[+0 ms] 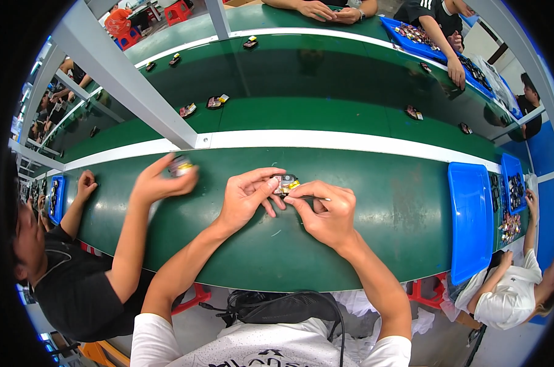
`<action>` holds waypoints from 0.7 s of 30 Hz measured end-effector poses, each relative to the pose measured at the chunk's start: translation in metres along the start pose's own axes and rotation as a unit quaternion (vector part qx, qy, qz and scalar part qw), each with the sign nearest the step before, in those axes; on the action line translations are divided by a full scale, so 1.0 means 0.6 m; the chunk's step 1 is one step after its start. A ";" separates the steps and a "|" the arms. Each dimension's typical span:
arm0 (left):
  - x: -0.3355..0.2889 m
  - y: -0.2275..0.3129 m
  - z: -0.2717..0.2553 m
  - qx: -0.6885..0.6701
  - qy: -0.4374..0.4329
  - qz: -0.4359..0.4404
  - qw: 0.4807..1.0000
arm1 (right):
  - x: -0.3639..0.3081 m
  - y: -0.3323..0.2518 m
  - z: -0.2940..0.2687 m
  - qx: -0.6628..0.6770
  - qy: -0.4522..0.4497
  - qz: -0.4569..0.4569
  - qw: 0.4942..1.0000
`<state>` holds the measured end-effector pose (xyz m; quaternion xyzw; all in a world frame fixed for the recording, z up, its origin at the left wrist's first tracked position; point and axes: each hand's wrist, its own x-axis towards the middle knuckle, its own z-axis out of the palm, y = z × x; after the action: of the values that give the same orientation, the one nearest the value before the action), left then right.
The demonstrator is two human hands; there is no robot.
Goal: Applying precision material to small electronic components on an assembly line using a tool.
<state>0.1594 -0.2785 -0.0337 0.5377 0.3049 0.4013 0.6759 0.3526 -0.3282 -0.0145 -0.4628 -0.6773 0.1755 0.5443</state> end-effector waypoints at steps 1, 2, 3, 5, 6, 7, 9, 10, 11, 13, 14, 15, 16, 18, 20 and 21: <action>0.000 0.000 0.003 0.008 -0.003 0.006 1.000 | -0.001 0.001 -0.002 0.000 0.000 0.000 1.000; 0.000 -0.002 0.005 0.016 -0.006 0.011 1.000 | -0.003 0.002 -0.004 -0.002 0.001 -0.002 1.000; 0.000 -0.001 0.008 0.018 -0.004 0.011 1.000 | -0.003 0.003 -0.005 -0.002 0.002 -0.005 1.000; -0.001 -0.003 0.013 0.019 0.002 0.009 1.000 | -0.005 0.003 -0.005 0.004 0.003 -0.005 1.000; 0.000 -0.004 0.013 0.019 0.001 0.009 1.000 | -0.005 0.003 -0.005 0.008 0.006 -0.005 1.000; 0.000 -0.006 0.014 0.023 0.008 0.008 1.000 | -0.006 0.004 -0.005 0.007 0.006 -0.004 1.000; 0.002 -0.006 0.016 0.026 0.013 0.007 1.000 | -0.005 0.004 -0.008 0.002 -0.001 -0.012 1.000; 0.003 -0.004 0.019 0.025 0.017 -0.001 1.000 | -0.004 0.005 -0.010 0.001 0.000 -0.012 1.000; 0.005 -0.003 0.021 0.024 0.021 -0.010 0.999 | -0.003 0.006 -0.011 0.006 0.003 -0.033 0.999; 0.008 -0.003 0.014 0.027 0.019 -0.012 0.999 | 0.000 0.007 -0.008 0.014 0.005 -0.054 0.998; 0.010 -0.002 0.012 0.029 0.018 -0.013 0.999 | 0.002 0.004 -0.008 0.002 -0.003 -0.059 0.998; 0.010 -0.004 0.012 0.029 0.018 -0.014 0.999 | 0.001 0.004 -0.009 -0.010 -0.014 -0.063 0.998; 0.011 -0.004 0.013 0.032 0.018 -0.014 0.999 | 0.001 0.005 -0.009 -0.010 -0.014 -0.062 0.998; 0.013 -0.005 0.016 0.035 0.016 -0.013 0.999 | 0.000 0.007 -0.011 -0.008 -0.009 -0.059 0.998; 0.014 -0.006 0.022 0.032 0.030 -0.026 0.999 | -0.002 0.008 -0.014 -0.009 -0.013 -0.055 0.998; 0.017 -0.006 0.027 0.029 0.019 -0.024 0.999 | -0.003 0.008 -0.019 -0.015 -0.015 -0.049 0.999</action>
<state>0.1788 -0.2780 -0.0333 0.5417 0.3420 0.3861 0.6637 0.3648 -0.3305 -0.0153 -0.4341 -0.7097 0.1453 0.5355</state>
